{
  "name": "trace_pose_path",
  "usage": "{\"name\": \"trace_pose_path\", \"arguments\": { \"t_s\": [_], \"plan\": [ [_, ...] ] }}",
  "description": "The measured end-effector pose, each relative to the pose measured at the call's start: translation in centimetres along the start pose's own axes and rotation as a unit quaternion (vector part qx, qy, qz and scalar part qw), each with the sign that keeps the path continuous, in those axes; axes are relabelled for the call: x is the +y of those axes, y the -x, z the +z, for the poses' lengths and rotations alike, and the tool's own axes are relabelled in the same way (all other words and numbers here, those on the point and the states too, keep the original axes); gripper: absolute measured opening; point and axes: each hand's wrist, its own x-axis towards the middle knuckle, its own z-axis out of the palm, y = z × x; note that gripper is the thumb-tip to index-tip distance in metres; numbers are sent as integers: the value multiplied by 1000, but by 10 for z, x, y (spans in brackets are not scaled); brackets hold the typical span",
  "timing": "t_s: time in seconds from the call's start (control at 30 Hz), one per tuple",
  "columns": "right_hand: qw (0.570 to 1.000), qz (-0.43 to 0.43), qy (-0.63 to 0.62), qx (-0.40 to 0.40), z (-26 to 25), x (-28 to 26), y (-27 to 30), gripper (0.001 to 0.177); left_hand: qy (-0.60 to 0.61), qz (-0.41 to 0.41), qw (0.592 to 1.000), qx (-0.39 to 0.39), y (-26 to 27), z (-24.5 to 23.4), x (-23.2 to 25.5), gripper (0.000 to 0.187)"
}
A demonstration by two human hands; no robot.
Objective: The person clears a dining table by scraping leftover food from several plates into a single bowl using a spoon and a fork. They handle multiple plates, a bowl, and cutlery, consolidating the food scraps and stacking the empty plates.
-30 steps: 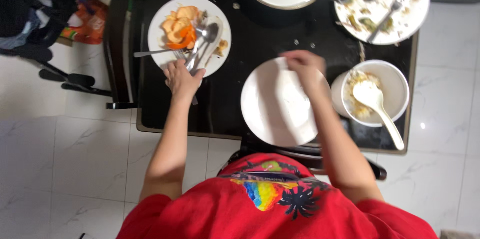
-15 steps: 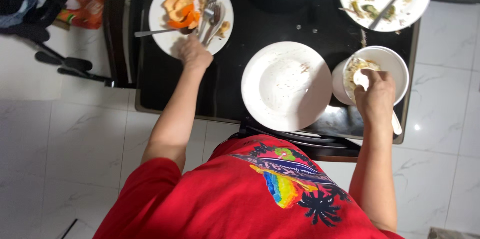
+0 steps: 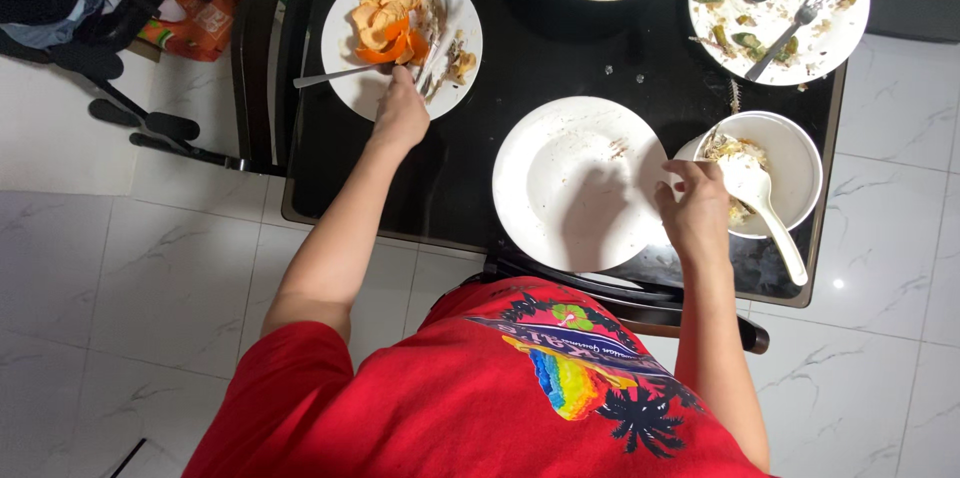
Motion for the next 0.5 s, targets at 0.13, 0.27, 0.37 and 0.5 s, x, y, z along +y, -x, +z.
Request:
{"name": "trace_pose_path", "arguments": {
  "t_s": [0.13,0.27,0.37,0.5],
  "plan": [
    [999,-26,29,-20,9,-1,-2,33,124,-15,992,-26,12,-25,19,42],
    [999,-12,-25,-45,26,9,-4,31,198,67,977,-40,63,-17,64,48],
    [986,17,-110,-120,54,25,-2,28,103,89,985,-109,110,27,100,33],
    [921,138,-286,-224,103,42,10,24,135,53,952,-268,139,113,115,30]
  ]
}}
